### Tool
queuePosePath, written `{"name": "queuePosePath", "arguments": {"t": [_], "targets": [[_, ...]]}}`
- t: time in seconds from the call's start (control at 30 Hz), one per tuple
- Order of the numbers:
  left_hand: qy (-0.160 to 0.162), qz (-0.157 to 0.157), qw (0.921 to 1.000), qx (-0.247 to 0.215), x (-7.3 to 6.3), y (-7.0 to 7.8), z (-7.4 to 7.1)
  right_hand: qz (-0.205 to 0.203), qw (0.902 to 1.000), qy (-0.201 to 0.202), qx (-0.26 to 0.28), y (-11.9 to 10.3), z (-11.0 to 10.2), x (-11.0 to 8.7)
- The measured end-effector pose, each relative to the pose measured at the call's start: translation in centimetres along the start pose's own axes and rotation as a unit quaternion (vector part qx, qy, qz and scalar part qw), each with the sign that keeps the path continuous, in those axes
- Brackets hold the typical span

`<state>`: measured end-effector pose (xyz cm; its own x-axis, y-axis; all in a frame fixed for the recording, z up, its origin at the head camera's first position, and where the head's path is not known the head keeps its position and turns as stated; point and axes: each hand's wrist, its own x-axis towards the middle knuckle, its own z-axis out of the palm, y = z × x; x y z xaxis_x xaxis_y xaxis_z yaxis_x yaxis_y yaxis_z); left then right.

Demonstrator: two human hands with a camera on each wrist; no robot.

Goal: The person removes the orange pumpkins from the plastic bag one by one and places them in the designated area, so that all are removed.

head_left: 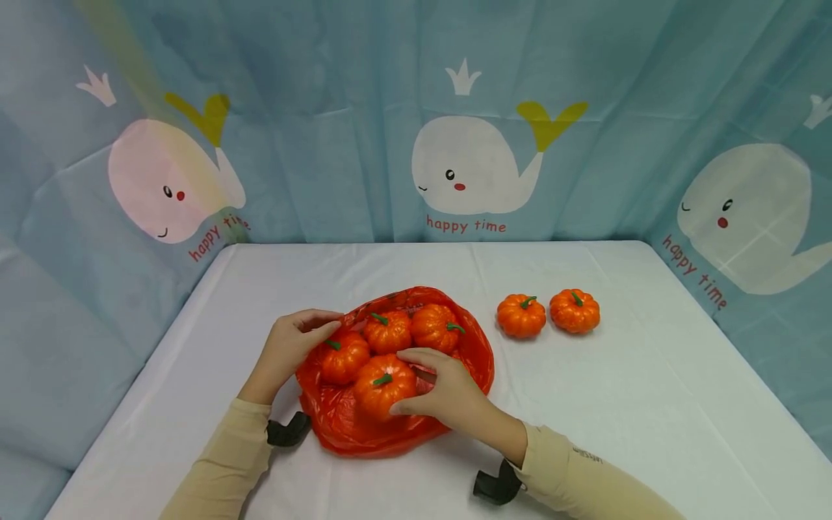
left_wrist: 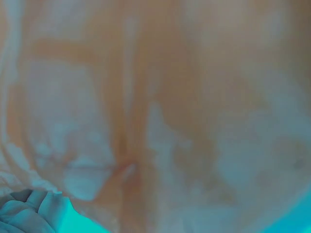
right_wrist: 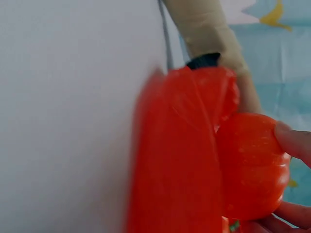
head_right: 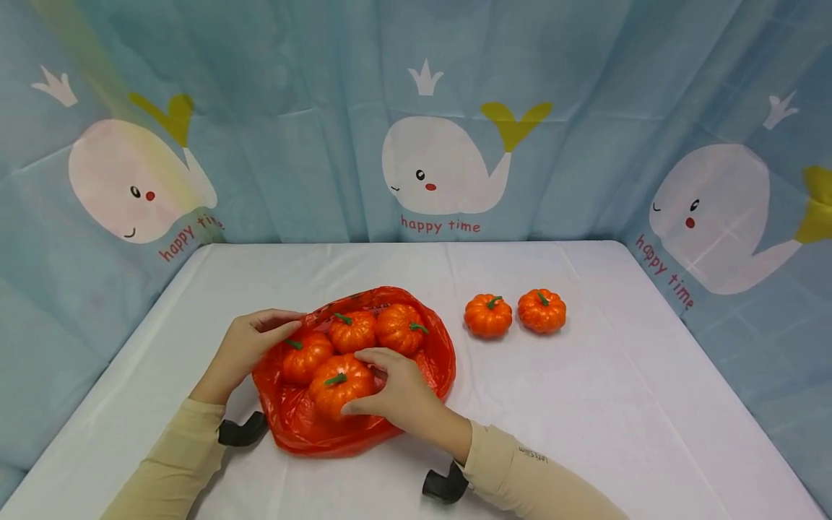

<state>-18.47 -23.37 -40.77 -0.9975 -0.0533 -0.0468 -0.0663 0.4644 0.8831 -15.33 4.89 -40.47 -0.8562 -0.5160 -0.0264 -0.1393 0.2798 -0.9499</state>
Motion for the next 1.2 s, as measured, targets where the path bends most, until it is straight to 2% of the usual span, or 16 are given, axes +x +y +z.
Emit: {"name": "queuePosePath", "arguments": {"t": [0.3, 0.63, 0.87, 1.2], "targets": [[0.002, 0.0, 1.0, -0.003, -0.2, 0.2, 0.1, 0.021, 0.9969, 0.075, -0.016, -0.3, -3.5, -1.6], [0.003, -0.004, 1.0, 0.002, -0.1, 0.1, 0.0, 0.021, 0.9922, 0.11, -0.054, -0.4, -7.1, -3.1], [0.004, 0.0, 0.9999, -0.009, -0.1, 0.4, 0.1, 0.008, 0.9891, 0.134, -0.06, -0.3, -9.3, -4.2], [0.003, -0.002, 1.0, -0.004, 0.2, 0.0, 0.1, 0.049, 0.9766, 0.202, -0.055, -1.0, -13.2, -5.5]]}}
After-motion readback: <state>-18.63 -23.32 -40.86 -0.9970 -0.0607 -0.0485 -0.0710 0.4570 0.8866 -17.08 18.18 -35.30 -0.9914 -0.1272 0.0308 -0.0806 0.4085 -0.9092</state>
